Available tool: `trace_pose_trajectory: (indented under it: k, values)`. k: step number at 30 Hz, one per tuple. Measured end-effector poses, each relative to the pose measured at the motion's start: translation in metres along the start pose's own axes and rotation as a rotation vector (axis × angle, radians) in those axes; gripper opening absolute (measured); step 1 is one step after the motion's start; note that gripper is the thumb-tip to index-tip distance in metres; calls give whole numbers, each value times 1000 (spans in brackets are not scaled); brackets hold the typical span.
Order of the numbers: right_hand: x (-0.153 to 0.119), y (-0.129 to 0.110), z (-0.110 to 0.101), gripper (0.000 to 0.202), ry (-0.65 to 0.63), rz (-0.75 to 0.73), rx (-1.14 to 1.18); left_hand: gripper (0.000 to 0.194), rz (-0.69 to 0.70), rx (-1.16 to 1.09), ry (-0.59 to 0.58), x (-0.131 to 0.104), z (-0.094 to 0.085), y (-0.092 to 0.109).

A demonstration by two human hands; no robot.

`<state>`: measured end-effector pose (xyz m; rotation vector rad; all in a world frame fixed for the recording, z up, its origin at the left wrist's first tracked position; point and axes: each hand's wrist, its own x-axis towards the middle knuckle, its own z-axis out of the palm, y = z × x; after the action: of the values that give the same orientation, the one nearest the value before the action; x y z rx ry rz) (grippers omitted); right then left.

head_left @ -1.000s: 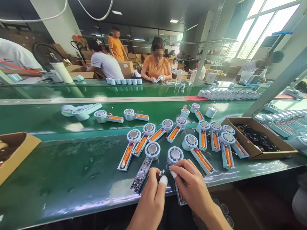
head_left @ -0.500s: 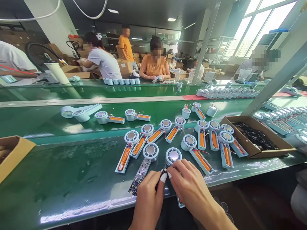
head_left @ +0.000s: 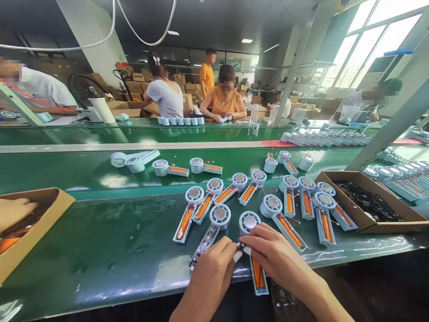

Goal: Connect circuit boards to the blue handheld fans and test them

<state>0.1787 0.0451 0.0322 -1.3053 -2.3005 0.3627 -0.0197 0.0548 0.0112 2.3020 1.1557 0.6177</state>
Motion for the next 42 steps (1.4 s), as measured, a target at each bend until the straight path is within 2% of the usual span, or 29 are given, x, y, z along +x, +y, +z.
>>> trace_pose_trajectory:
  k: [6, 9, 12, 15, 18, 21, 23, 26, 29, 32, 38, 42]
  values:
    - [-1, 6, 6, 22, 66, -134, -57, 30, 7, -115, -33, 3, -2, 3]
    - [0, 7, 5, 17, 84, -126, 21, 31, 1, -173, 1, 4, -2, 2]
    - [-4, 8, -1, 18, 120, 1, 197, 32, -44, -209, 103, 2, 2, -2]
    - [-16, 6, -6, 20, 262, 239, 330, 35, -166, -229, 203, -2, 10, -8]
    - [-32, 0, -6, 20, 295, 416, 395, 38, -300, -263, 219, -9, 15, -7]
    - [-41, -10, -3, 22, 216, 368, 397, 41, -360, -335, 203, -13, 16, -4]
    - [-40, -15, 0, 28, 210, 301, 374, 41, -372, -358, 190, -15, 17, -3]
    - [-33, -14, 4, 23, 244, 250, 372, 41, -382, -345, 187, -19, 20, -7]
    - [-23, -8, 8, 18, 266, 252, 488, 41, -366, -337, 228, -23, 23, -9]
    - [-17, -7, 11, 14, 218, 313, 586, 39, -318, -341, 244, -25, 22, -5]
    - [-10, -18, 18, 16, 184, 266, 495, 30, -183, -327, 263, -22, 15, 12]
    - [-9, -19, 20, 18, 182, 217, 448, 25, -227, -405, 250, -17, 9, 19]
